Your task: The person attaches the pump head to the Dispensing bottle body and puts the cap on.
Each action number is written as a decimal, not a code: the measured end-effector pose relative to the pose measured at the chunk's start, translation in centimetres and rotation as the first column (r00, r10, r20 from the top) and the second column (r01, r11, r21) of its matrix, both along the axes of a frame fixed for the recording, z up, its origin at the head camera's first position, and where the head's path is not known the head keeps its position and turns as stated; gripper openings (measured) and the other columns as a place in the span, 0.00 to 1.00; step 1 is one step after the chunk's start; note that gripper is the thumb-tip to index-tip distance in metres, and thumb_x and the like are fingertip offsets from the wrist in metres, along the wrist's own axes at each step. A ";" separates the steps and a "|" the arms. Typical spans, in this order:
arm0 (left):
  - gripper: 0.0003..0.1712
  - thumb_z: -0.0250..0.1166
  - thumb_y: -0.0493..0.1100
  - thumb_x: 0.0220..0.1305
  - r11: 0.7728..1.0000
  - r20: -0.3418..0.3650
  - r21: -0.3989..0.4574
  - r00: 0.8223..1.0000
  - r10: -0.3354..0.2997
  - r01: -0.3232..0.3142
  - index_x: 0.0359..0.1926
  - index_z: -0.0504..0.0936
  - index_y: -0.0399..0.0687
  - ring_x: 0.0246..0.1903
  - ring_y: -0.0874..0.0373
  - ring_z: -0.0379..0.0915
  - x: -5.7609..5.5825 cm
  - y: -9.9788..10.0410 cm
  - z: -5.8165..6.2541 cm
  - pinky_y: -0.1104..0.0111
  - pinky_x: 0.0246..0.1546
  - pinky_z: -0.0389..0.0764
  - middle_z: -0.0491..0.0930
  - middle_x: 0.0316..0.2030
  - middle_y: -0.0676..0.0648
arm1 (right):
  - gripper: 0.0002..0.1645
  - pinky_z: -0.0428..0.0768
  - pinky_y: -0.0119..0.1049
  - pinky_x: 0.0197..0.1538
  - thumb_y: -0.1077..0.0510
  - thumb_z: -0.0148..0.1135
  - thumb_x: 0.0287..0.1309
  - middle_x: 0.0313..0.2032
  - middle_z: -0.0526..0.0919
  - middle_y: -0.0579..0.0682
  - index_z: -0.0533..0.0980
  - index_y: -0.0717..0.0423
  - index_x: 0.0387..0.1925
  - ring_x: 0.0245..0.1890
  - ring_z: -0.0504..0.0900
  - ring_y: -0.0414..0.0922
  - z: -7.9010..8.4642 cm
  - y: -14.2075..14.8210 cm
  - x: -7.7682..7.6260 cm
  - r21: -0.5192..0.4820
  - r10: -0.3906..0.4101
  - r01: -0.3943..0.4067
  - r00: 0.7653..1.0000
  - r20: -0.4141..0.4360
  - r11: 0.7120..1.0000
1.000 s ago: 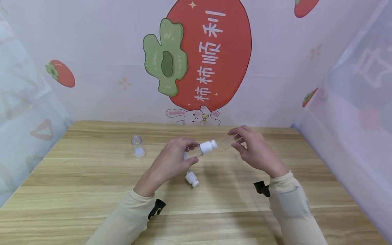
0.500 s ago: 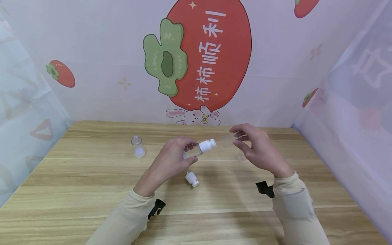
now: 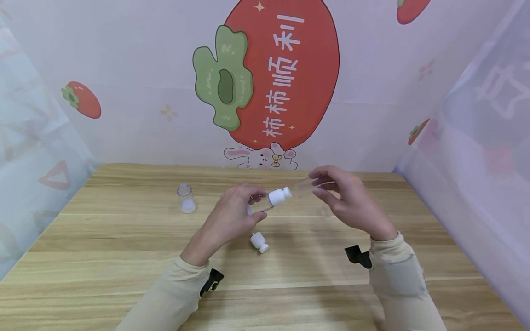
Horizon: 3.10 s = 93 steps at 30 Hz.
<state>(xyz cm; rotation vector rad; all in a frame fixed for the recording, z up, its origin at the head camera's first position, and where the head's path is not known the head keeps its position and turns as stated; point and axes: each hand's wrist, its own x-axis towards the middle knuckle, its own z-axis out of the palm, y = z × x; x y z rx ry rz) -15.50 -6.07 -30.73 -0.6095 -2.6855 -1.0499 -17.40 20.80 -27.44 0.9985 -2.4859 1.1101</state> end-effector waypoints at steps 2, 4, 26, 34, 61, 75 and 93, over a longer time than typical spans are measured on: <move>0.22 0.80 0.36 0.51 1.000 -0.001 -0.002 1.000 0.002 -0.002 0.49 0.86 0.43 0.40 0.52 0.78 0.0 0.0 0.0 0.59 0.43 0.80 0.82 0.39 0.49 | 0.21 0.81 0.36 0.54 0.76 0.65 0.59 0.49 0.82 0.53 0.75 0.66 0.54 0.48 0.83 0.49 0.0 -0.2 0.0 -0.001 0.008 -0.008 1.000 0.008 1.000; 0.22 0.80 0.36 0.51 1.000 -0.003 -0.003 1.000 -0.001 0.001 0.48 0.87 0.43 0.39 0.53 0.78 -0.1 0.0 -0.1 0.59 0.42 0.80 0.83 0.39 0.49 | 0.21 0.82 0.37 0.54 0.77 0.65 0.59 0.49 0.82 0.54 0.75 0.66 0.54 0.47 0.83 0.48 0.0 -0.4 0.1 -0.002 0.015 -0.015 1.000 0.010 1.000; 0.20 0.80 0.35 0.50 1.000 -0.015 0.001 1.000 -0.018 0.018 0.46 0.87 0.43 0.38 0.55 0.76 0.0 0.0 -0.1 0.62 0.40 0.79 0.82 0.37 0.50 | 0.22 0.81 0.36 0.54 0.75 0.65 0.59 0.50 0.82 0.51 0.76 0.63 0.55 0.48 0.83 0.45 -0.2 -1.5 0.3 -0.023 0.036 -0.035 0.999 0.036 0.999; 0.20 0.80 0.35 0.50 1.000 -0.009 0.004 1.000 -0.024 0.024 0.46 0.87 0.43 0.38 0.51 0.77 -0.1 0.0 -0.1 0.61 0.39 0.78 0.82 0.38 0.46 | 0.22 0.81 0.36 0.54 0.75 0.65 0.59 0.50 0.81 0.52 0.75 0.64 0.54 0.49 0.83 0.46 -0.3 -2.0 0.5 -0.016 0.043 -0.043 0.998 0.049 0.999; 0.20 0.80 0.35 0.50 0.999 -0.022 0.003 0.999 -0.035 0.035 0.46 0.87 0.43 0.38 0.55 0.76 0.1 0.2 -0.1 0.61 0.40 0.79 0.82 0.39 0.50 | 0.20 0.82 0.40 0.55 0.74 0.65 0.61 0.48 0.82 0.52 0.76 0.65 0.54 0.48 0.84 0.46 -1.1 -3.2 0.7 -0.024 0.097 -0.095 0.991 0.094 0.995; 0.20 0.81 0.36 0.50 0.999 -0.046 0.019 0.998 -0.047 0.048 0.46 0.87 0.42 0.38 0.55 0.78 0.0 0.3 -0.1 0.60 0.41 0.80 0.84 0.39 0.48 | 0.19 0.81 0.35 0.55 0.72 0.66 0.61 0.49 0.82 0.50 0.77 0.62 0.54 0.48 0.84 0.45 -1.4 -3.4 0.6 -0.033 0.112 -0.110 0.990 0.087 0.993; 0.21 0.80 0.34 0.51 0.996 -0.045 0.031 0.996 -0.077 0.079 0.48 0.88 0.40 0.37 0.49 0.78 0.2 0.3 0.1 0.61 0.37 0.81 0.84 0.39 0.46 | 0.21 0.84 0.37 0.49 0.71 0.71 0.56 0.46 0.87 0.51 0.82 0.63 0.53 0.45 0.86 0.44 -1.4 -4.1 0.7 -0.041 0.028 -0.027 0.999 0.018 0.999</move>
